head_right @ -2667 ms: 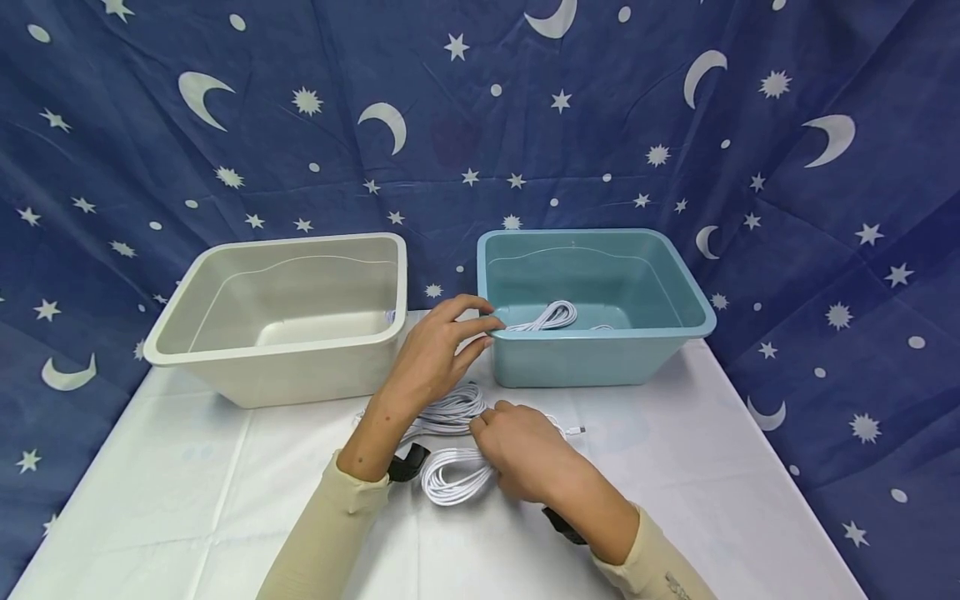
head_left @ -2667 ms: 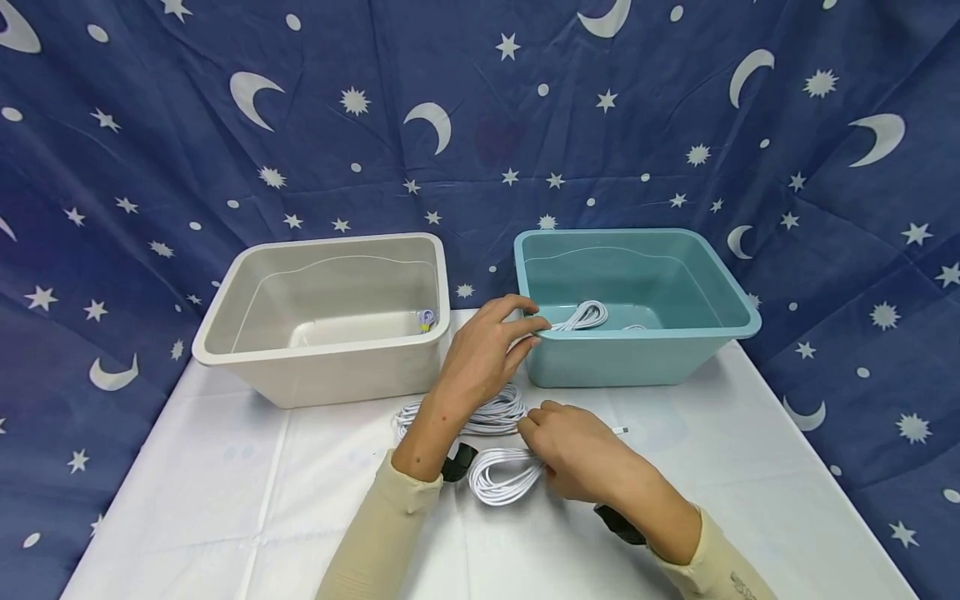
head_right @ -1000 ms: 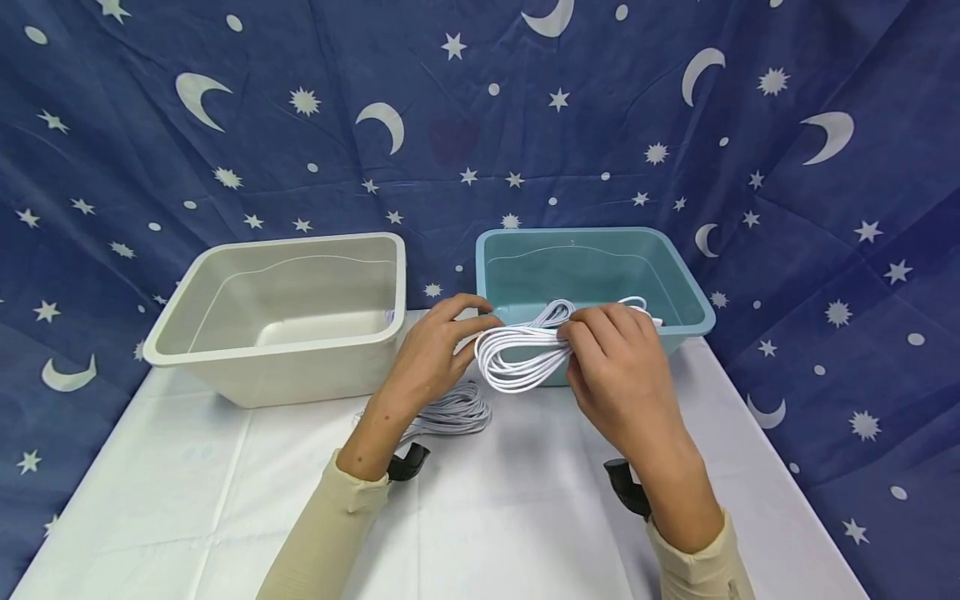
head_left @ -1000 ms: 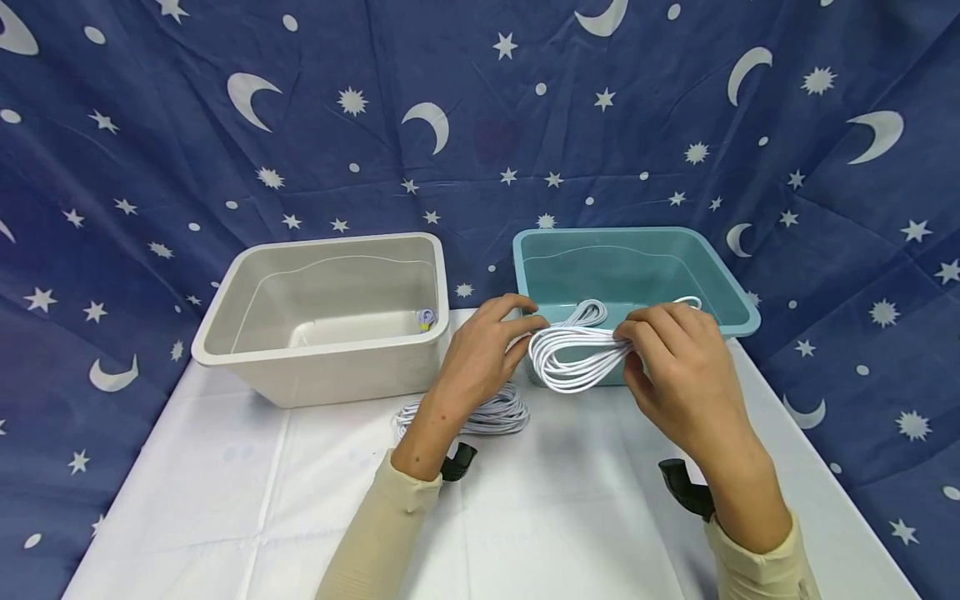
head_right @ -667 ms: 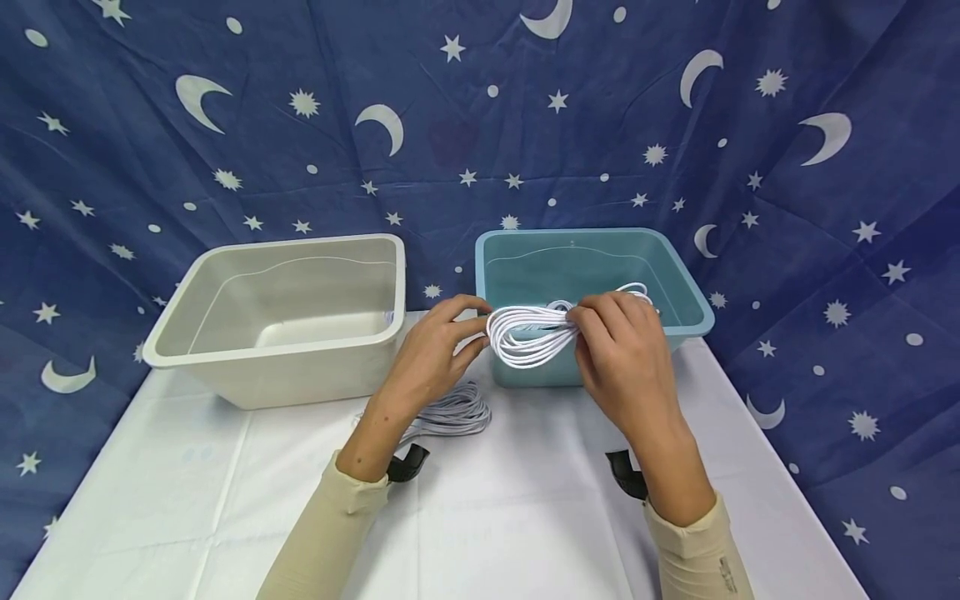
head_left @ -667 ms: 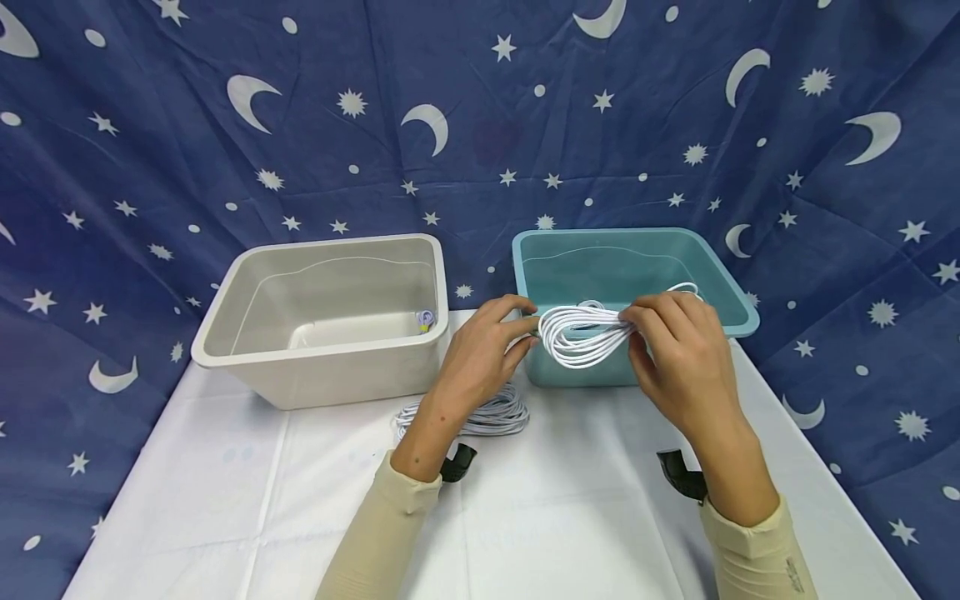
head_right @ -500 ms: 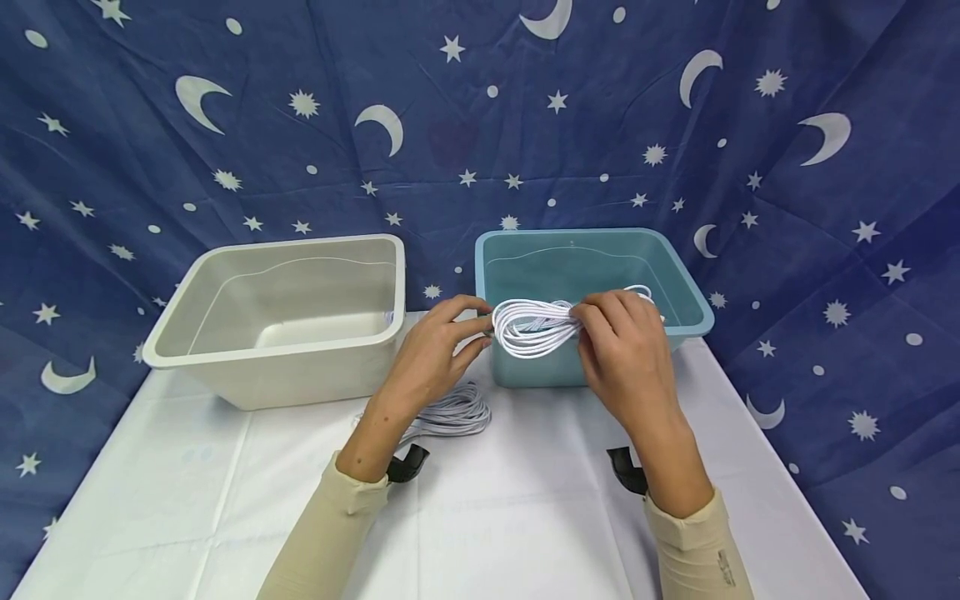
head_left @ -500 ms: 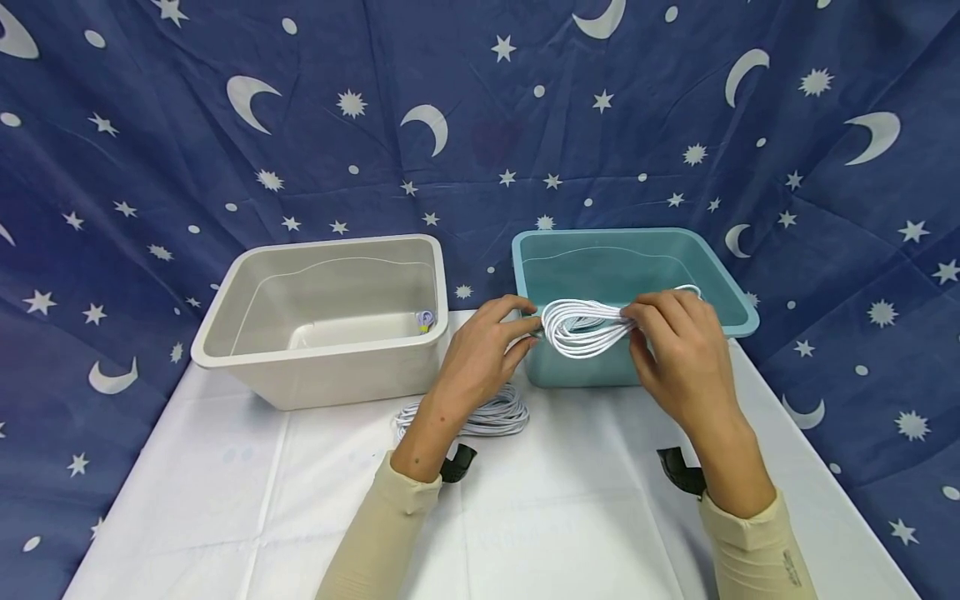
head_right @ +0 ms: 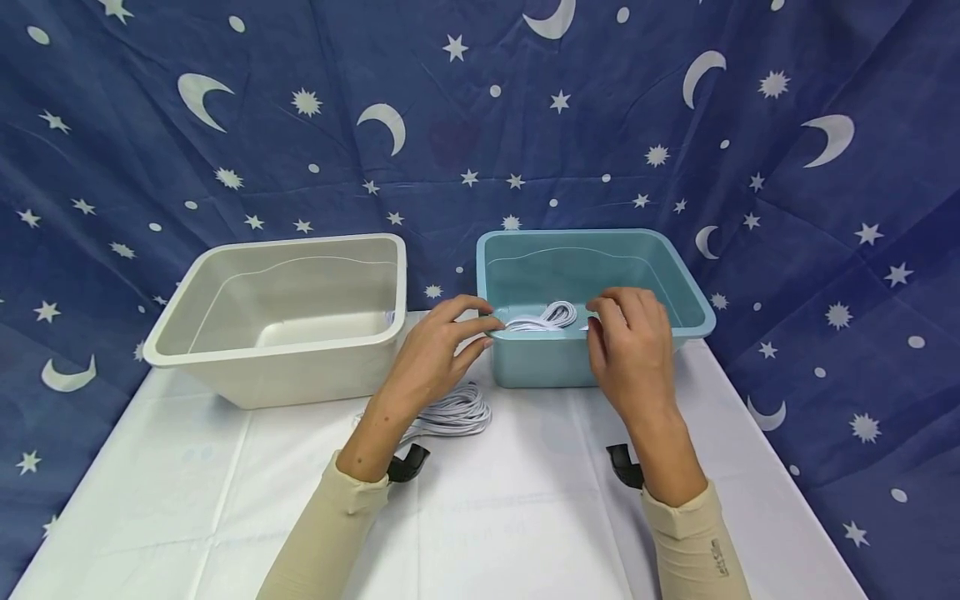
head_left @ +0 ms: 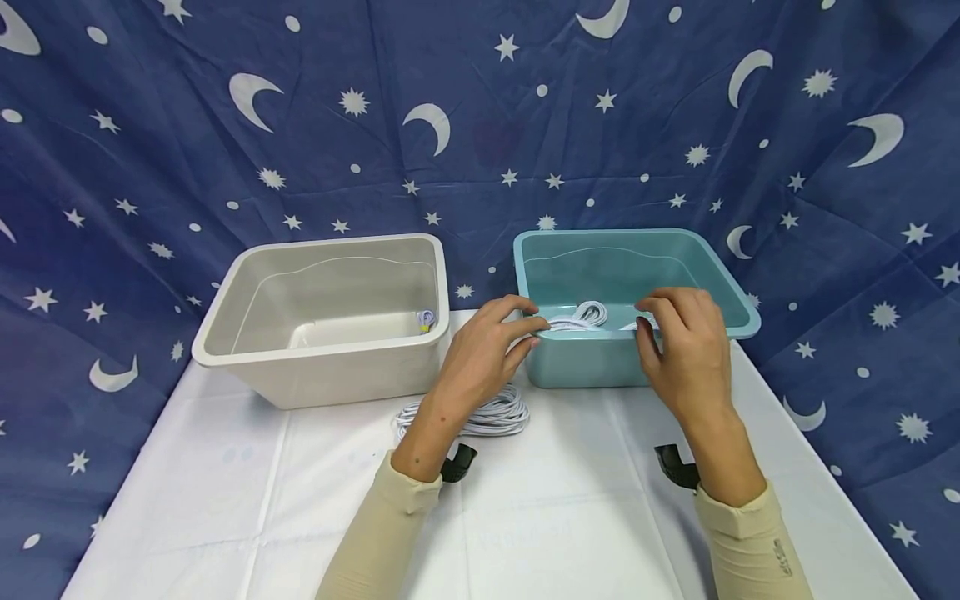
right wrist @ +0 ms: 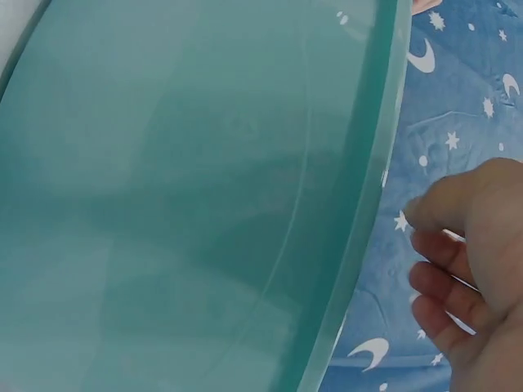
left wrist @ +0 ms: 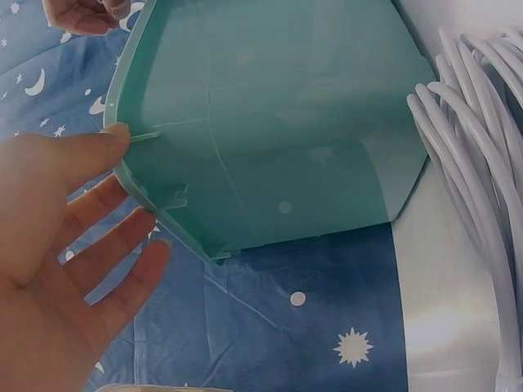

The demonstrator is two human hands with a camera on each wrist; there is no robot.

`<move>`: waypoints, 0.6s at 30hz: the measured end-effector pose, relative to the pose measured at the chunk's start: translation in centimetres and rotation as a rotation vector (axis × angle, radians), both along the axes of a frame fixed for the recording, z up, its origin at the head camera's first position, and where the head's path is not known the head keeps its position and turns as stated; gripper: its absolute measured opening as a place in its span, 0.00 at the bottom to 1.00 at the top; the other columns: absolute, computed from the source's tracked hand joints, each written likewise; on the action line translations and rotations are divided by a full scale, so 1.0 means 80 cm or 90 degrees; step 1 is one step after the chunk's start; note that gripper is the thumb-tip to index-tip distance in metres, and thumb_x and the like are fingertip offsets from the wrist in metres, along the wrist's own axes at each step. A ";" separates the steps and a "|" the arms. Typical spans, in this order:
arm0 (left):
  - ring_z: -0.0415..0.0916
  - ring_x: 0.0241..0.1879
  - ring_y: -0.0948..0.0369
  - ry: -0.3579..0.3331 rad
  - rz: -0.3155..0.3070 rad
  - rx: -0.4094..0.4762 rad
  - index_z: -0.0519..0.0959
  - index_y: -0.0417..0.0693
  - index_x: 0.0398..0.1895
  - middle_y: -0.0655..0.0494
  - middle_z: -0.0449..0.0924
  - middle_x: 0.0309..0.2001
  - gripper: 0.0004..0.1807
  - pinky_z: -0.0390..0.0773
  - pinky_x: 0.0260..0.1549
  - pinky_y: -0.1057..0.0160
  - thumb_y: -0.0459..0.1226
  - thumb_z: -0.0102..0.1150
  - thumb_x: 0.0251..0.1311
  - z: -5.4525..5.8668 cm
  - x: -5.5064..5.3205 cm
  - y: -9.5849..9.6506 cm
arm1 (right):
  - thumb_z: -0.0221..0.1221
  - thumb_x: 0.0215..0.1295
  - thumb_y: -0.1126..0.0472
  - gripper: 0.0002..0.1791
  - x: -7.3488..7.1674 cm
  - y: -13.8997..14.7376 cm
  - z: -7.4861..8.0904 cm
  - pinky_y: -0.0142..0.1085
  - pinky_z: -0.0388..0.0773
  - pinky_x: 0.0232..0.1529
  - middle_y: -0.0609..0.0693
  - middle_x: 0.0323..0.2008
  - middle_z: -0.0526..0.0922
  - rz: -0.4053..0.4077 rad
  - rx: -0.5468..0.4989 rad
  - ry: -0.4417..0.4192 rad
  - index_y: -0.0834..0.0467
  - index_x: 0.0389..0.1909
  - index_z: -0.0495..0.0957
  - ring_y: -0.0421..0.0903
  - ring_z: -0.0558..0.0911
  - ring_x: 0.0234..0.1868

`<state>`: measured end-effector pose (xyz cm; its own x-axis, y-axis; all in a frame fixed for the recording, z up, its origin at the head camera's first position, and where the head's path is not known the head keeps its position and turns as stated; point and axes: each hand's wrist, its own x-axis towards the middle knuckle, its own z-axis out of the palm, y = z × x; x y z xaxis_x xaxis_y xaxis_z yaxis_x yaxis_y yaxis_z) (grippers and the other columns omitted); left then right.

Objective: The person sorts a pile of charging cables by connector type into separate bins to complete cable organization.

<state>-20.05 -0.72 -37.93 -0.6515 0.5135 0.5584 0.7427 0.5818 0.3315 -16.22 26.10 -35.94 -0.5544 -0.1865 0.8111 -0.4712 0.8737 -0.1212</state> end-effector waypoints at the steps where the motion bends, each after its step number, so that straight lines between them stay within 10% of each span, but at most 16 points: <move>1: 0.69 0.62 0.62 0.001 -0.001 0.001 0.85 0.61 0.52 0.64 0.75 0.57 0.13 0.73 0.58 0.63 0.39 0.65 0.66 0.000 0.000 0.000 | 0.64 0.56 0.73 0.09 0.000 -0.001 0.000 0.53 0.69 0.48 0.59 0.42 0.80 0.001 -0.005 -0.002 0.65 0.39 0.81 0.61 0.76 0.48; 18: 0.71 0.61 0.61 0.008 -0.002 -0.005 0.85 0.61 0.52 0.62 0.76 0.57 0.13 0.73 0.56 0.64 0.39 0.64 0.66 0.000 0.000 0.000 | 0.64 0.55 0.68 0.04 0.012 -0.051 -0.014 0.48 0.68 0.39 0.52 0.36 0.81 0.110 0.035 -0.046 0.59 0.32 0.81 0.55 0.76 0.42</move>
